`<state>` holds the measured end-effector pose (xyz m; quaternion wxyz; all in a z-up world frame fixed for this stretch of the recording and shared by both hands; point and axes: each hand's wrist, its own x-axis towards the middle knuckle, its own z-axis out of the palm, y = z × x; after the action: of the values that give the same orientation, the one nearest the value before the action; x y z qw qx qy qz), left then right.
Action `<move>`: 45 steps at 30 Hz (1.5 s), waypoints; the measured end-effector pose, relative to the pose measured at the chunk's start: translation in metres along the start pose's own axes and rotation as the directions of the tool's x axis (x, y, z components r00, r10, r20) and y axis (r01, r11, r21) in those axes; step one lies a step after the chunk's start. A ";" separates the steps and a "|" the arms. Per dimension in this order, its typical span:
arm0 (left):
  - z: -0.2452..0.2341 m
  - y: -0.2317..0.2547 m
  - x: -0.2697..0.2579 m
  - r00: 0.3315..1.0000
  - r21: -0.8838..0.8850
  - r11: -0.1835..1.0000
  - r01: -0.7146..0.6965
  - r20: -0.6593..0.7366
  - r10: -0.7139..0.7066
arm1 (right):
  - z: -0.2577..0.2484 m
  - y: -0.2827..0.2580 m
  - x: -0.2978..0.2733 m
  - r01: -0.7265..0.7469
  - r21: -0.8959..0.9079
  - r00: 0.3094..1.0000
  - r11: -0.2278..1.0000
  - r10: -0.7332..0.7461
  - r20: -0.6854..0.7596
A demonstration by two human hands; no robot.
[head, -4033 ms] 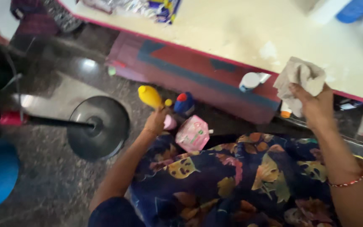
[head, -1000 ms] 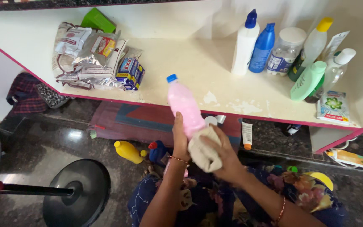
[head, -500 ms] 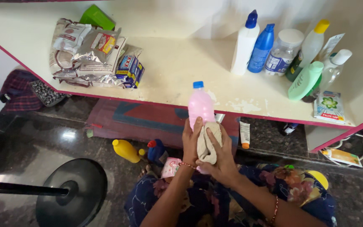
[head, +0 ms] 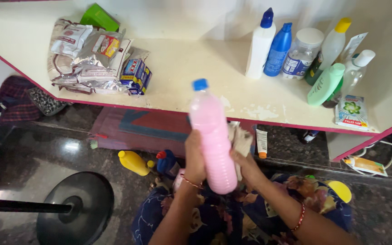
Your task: The person sits on the floor and wipes the exterior of two plastic bottles with a cloth. First, a white bottle with a pump is wiped thoroughly, then a pink bottle is wiped in the same manner.
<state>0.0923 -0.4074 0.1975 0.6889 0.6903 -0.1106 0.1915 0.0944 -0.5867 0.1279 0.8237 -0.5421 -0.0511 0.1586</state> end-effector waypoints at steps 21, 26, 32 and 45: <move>0.029 -0.002 -0.028 0.777 -0.241 0.744 0.623 0.298 -0.554 | 0.014 -0.070 0.010 0.208 -0.287 0.944 0.935 -0.269 -0.192; 0.042 0.005 -0.057 0.516 -0.513 0.075 0.855 0.826 -0.226 | -0.051 -0.070 0.026 -0.142 0.453 0.972 0.880 0.038 0.230; 0.049 0.016 -0.044 0.583 -0.453 0.375 0.809 0.705 -0.405 | -0.061 -0.075 0.022 0.132 0.225 0.991 0.965 -0.130 -0.024; -0.007 -0.021 0.001 0.847 -0.501 0.828 0.254 -0.298 -0.440 | 0.064 -0.049 -0.020 0.654 -0.646 0.732 0.393 -0.543 0.411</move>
<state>0.1016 -0.3997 0.1784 0.8583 0.4694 0.1225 0.1671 0.0689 -0.5541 0.2002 0.5129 -0.7655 -0.3585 -0.1496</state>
